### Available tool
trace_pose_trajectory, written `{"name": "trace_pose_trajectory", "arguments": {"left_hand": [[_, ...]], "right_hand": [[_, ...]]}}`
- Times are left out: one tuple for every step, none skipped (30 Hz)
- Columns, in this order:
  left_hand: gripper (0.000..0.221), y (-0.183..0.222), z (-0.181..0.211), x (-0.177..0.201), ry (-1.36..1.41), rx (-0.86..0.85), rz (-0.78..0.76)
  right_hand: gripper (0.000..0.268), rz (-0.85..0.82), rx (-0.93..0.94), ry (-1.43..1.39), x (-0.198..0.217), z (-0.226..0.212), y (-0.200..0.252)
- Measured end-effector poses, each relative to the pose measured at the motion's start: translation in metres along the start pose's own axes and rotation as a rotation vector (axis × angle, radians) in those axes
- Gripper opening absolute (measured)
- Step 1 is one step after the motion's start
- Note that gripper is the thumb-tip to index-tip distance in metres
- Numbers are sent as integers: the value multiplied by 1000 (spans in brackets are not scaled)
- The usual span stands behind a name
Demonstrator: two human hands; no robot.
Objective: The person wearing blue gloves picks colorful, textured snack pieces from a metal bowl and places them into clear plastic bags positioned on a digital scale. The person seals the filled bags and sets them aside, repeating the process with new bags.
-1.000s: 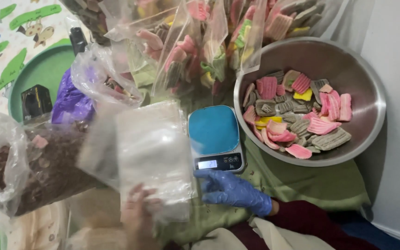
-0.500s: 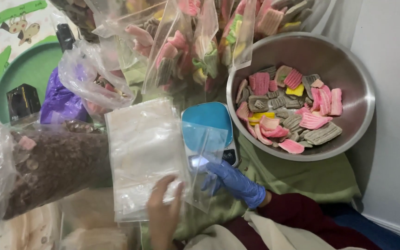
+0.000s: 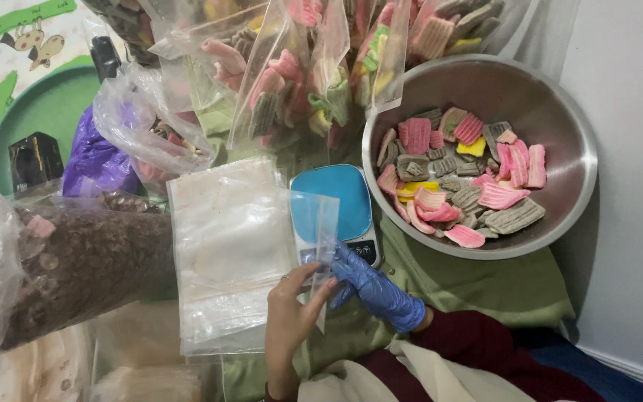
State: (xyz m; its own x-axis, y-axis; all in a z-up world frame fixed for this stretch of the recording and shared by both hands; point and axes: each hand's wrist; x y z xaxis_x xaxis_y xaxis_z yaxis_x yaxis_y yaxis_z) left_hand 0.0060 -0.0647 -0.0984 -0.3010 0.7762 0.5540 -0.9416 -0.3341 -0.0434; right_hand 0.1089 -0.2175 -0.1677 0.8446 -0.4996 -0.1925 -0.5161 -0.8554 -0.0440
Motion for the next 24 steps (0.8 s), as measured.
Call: {"name": "trace_pose_trajectory", "arguments": {"left_hand": [[42, -1, 0, 1, -1, 0, -2], [40, -1, 1, 1, 55, 14, 0], [38, -2, 1, 2, 111, 28, 2], [38, -2, 0, 2, 111, 28, 1], [39, -3, 0, 2, 119, 31, -5], [39, -3, -1, 3, 127, 35, -11], [39, -4, 0, 3, 127, 35, -10], [35, -4, 1, 3, 130, 69, -17], [32, -5, 3, 3, 133, 103, -24], [32, -4, 1, 0, 133, 104, -23], [42, -3, -1, -3, 75, 138, -57], [58, -3, -3, -6, 18, 172, -92], [58, -2, -5, -12, 18, 174, -89], [69, -2, -8, -18, -142, 172, -88], [81, -2, -10, -24, -302, 168, -87], [81, 0, -21, -31, -302, 168, -86], [79, 0, -31, -39, -365, 149, -17], [79, 1, -41, -47, -429, 128, 53], [79, 1, -35, -45, -431, 126, 52], [75, 0, -28, -43, -305, 148, 80], [73, 0, -21, -41, -180, 170, 106], [73, 1, -23, -40, -181, 167, 103], [70, 3, -24, -40, -84, 192, 170], [67, 6, -25, -40, 13, 216, 238]], "right_hand": [[58, 2, 0, -1, -3, -5, -2], [63, 31, -89, -102, -5, -10, -4], [67, 61, -179, -202, -8, -15, -6], [67, 62, -178, -203, -10, -22, -8], [69, 85, -212, -233, -11, -28, -11], [70, 108, -246, -264, -13, -35, -14], [70, 107, -246, -263, -14, -43, -14], [78, 112, -313, -263, -15, -52, -14], [87, 117, -380, -262, -16, -60, -15], [87, 116, -380, -261, -16, -58, -14], [83, 95, -396, -229, -16, -57, -13], [79, 74, -412, -196, -16, -55, -12], [79, 71, -412, -195, -18, -53, -12], [77, 53, -394, -42, -19, -52, -11], [75, 36, -373, 111, -20, -50, -10], [75, 35, -373, 112, -23, -51, -11], [70, 19, -278, 186, -25, -51, -12], [67, 4, -183, 260, -28, -51, -13], [67, 6, -181, 258, -27, -46, -13], [64, 61, -185, 239, -26, -40, -14], [60, 119, -189, 219, -25, -35, -14], [60, 122, -188, 217, -25, -39, -14], [57, 165, -217, 235, -26, -43, -14], [54, 207, -246, 252, -27, -48, -14]]}}
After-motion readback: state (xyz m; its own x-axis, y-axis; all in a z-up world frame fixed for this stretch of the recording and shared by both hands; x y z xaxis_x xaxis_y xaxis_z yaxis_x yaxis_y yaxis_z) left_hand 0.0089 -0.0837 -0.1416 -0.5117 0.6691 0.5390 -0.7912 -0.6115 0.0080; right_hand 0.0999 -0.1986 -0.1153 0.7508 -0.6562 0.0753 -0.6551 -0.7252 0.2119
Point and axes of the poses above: each hand's wrist, its own y-axis away from the middle knuckle, its own x-axis out of the back of the hand, z = x × y, and after that the axes turned 3 degrees about -x, right-handed
